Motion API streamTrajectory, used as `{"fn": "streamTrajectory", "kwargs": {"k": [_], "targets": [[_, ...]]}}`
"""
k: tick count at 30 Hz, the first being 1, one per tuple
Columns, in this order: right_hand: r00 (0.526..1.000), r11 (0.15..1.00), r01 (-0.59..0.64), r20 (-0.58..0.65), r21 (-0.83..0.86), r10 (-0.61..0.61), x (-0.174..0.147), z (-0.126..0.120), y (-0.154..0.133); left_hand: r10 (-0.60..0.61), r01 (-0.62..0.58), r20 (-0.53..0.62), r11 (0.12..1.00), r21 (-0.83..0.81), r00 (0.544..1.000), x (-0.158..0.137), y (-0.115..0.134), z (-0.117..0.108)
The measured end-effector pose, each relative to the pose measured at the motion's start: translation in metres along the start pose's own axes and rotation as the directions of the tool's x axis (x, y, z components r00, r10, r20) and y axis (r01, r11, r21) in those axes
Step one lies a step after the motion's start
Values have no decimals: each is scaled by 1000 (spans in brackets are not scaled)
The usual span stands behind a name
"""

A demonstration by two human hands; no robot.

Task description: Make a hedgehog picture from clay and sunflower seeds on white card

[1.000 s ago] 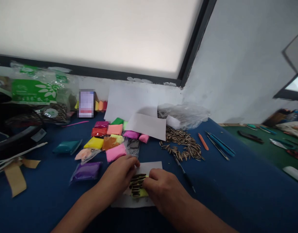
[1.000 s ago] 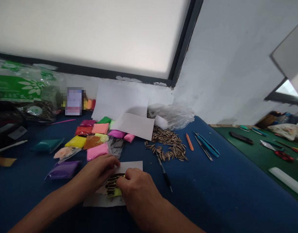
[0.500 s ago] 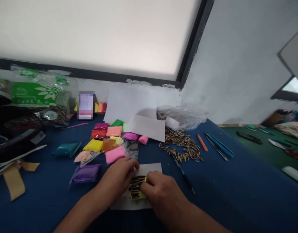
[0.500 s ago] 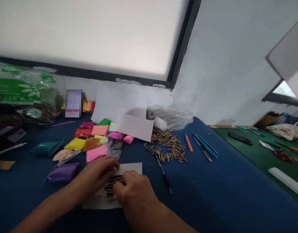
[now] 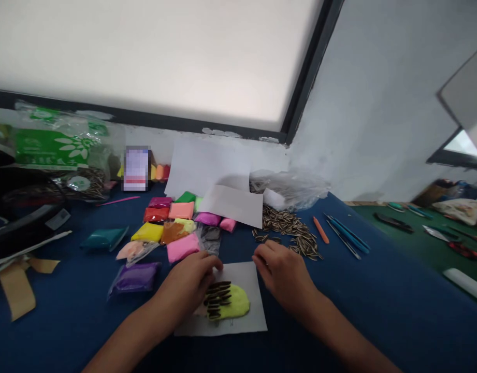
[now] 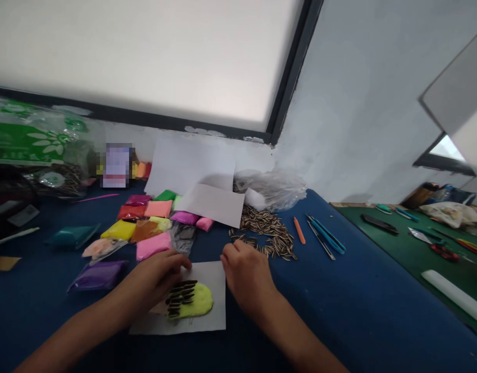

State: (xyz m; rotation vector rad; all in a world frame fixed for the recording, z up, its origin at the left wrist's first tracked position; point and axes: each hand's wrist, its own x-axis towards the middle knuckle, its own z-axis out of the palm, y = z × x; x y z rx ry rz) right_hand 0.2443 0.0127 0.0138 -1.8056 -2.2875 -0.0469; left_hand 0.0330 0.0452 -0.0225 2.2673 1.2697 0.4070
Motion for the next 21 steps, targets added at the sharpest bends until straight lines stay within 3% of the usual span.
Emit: {"fn": "streamTrajectory", "kwargs": {"k": [7, 21], "targets": [[995, 993, -74, -72, -90, 68, 14, 16, 30, -3, 3, -3, 1000, 16, 1000, 0, 0, 2], [1000, 999, 2, -27, -47, -3, 23, 24, 27, -19, 19, 7, 1000, -3, 1000, 1, 2, -2]]}}
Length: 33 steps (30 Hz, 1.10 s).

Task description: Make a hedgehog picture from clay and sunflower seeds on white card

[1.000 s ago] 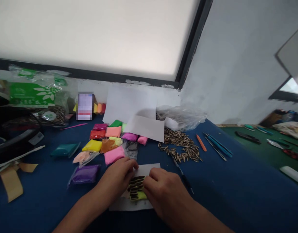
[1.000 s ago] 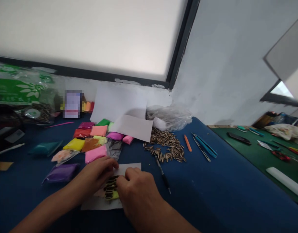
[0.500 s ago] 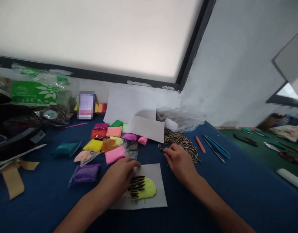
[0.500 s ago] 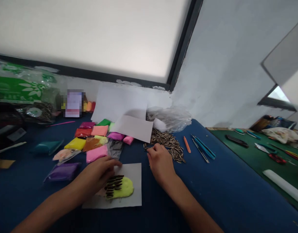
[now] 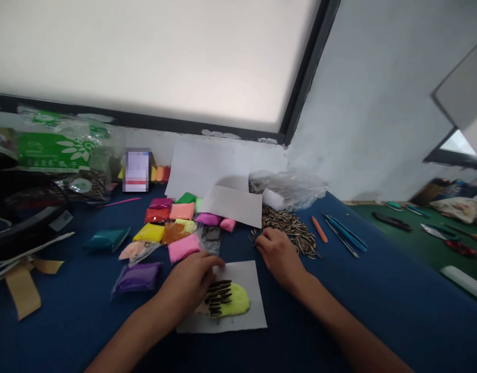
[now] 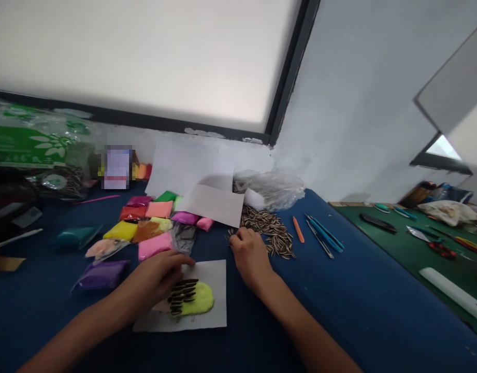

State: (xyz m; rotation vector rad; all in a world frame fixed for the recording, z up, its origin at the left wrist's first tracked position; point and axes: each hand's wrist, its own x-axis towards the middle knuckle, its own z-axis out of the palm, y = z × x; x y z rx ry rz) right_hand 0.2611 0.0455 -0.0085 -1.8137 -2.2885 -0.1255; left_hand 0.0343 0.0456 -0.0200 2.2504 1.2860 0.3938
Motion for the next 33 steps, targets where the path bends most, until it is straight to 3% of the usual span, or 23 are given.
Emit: {"fn": "streamTrajectory", "kwargs": {"k": [7, 11, 14, 17, 20, 23, 29, 33], "targets": [[997, 979, 71, 1, 192, -72, -12, -16, -14, 16, -16, -43, 1000, 17, 999, -2, -5, 5], [989, 877, 91, 64, 472, -137, -23, -26, -27, 8, -8, -5, 1000, 17, 1000, 0, -5, 4], [983, 855, 85, 98, 511, -156, -26, -28, -31, -6, 6, 7, 1000, 8, 1000, 1, -3, 3], [989, 904, 49, 108, 424, -104, -24, -25, -28, -28, 28, 20, 1000, 12, 999, 0, 0, 2], [996, 980, -20, 91, 198, 2, -18, -19, -19, -38, 37, 45, 999, 15, 998, 0, 2, 0], [996, 997, -67, 59, 45, 65, -12, -12, -9, -31, 30, 47, 999, 15, 998, 0, 3, -2], [994, 993, -106, -5, -43, 106, -5, -7, 2, -13, 11, 47, 999, 33, 999, 0, 2, -2], [999, 997, -51, -12, -62, 50, 3, -5, -2, -13, 11, 58, 999, 48, 998, -1, 2, -2]]}}
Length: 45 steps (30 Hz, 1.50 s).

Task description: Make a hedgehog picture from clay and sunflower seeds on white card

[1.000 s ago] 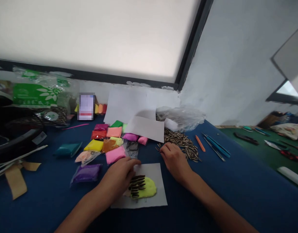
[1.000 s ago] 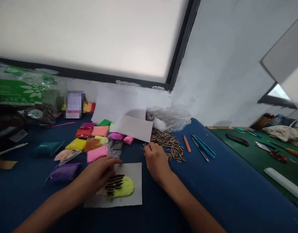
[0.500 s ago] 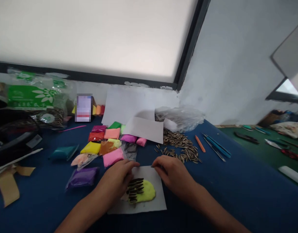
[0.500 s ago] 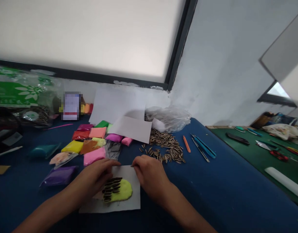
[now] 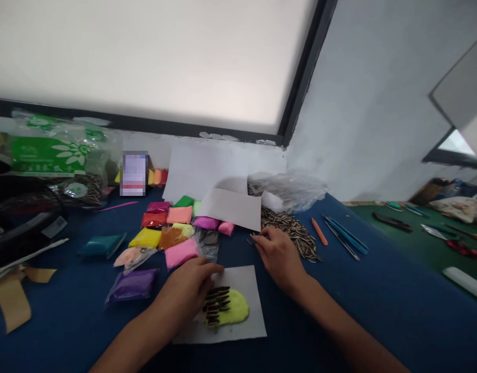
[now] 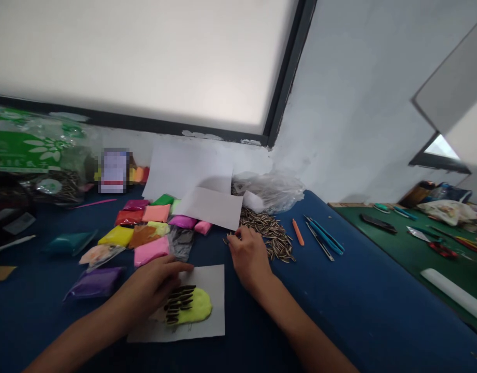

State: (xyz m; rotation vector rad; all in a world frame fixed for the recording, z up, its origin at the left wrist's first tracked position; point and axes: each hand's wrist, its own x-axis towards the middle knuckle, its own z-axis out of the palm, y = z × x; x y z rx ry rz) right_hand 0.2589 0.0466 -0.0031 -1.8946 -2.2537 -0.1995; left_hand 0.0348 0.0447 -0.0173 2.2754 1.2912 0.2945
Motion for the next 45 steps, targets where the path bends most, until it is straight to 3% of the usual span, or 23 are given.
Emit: {"fn": "streamTrajectory", "kwargs": {"k": [9, 21, 26, 33, 38, 42, 45], "targets": [[989, 993, 117, 91, 25, -119, 4, 4, -5, -16, 16, 12, 1000, 17, 1000, -1, 3, -1], [986, 988, 98, 120, 121, -112, -6, -6, -5, 22, -22, -35, 1000, 17, 999, 0, -1, 3], [989, 986, 97, 102, 135, -111, -8, -8, -2, 27, -26, -37, 999, 25, 999, 0, -3, 5], [966, 956, 221, 89, 192, -242, -3, -3, 3, 39, -36, -70, 999, 36, 997, 0, -6, 8], [974, 953, 201, 56, 229, -218, -1, 0, 2, 31, -29, -51, 998, 48, 998, 0, -4, 7], [987, 935, 148, 7, 322, -159, -6, -11, -3, 32, -32, -44, 999, 18, 999, 0, -3, 5], [995, 813, 67, 21, 578, -98, -11, -18, -6, 16, -16, -34, 1000, 6, 999, 0, -2, 4]]}}
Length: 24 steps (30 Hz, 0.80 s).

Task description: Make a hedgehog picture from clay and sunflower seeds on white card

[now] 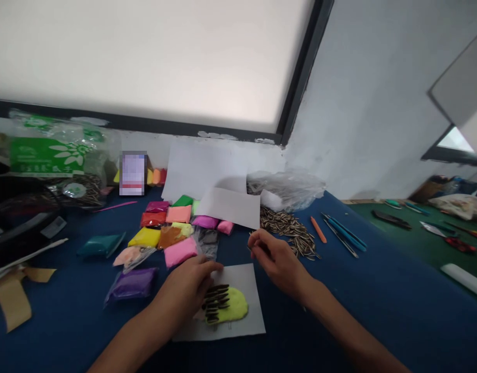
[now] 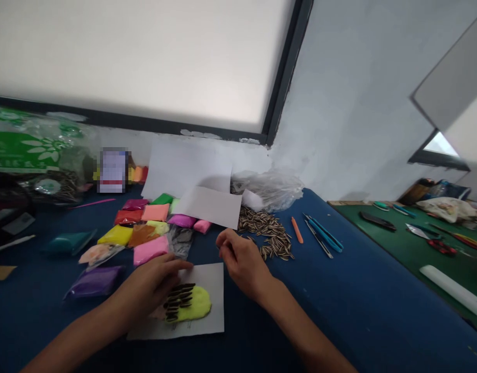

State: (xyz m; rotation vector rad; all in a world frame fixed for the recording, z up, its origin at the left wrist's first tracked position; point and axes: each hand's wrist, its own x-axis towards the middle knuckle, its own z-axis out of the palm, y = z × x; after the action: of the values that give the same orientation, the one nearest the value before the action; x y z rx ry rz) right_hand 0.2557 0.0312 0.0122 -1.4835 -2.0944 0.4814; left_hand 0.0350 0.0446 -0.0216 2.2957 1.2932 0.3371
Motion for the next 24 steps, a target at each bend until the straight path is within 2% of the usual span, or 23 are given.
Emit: {"fn": "streamTrajectory", "kwargs": {"k": [2, 4, 6, 8, 10, 13, 16, 18, 22, 24], "targets": [[996, 959, -92, 20, 269, 90, -2, 1, -1, -4, 4, 6, 1000, 7, 1000, 0, 0, 0], [983, 869, -181, 81, 460, 162, -1, 3, 0, 5, -5, -7, 1000, 10, 1000, 0, -1, 2], [975, 787, -221, 136, 576, 174, -1, 7, 3, 18, -18, -25, 1000, 7, 1000, -1, -2, 3], [977, 746, -211, 158, 632, 143, -1, 9, 4, 25, -25, -28, 1000, 6, 999, -1, -3, 3], [982, 762, -185, 140, 620, 125, -3, 10, 2, 22, -22, -15, 1000, 13, 1000, 0, -2, 3], [991, 849, -134, 74, 512, 112, -6, 8, -10, 14, -14, 9, 1000, 20, 1000, 1, -2, 2], [1000, 914, -12, 2, 406, 13, -9, 4, -27, 14, -14, 16, 1000, 19, 1000, 0, -2, 1], [998, 942, 44, 33, 334, -59, -11, 2, -34, 10, -11, 25, 1000, 29, 1000, 0, -1, 0], [990, 985, -31, 143, 170, 7, -15, 3, -32, -22, 20, 60, 999, 32, 998, -1, 3, -4], [988, 996, -17, 153, 91, 3, -17, 5, -27, -43, 42, 74, 999, 16, 996, -2, 6, -6]]}}
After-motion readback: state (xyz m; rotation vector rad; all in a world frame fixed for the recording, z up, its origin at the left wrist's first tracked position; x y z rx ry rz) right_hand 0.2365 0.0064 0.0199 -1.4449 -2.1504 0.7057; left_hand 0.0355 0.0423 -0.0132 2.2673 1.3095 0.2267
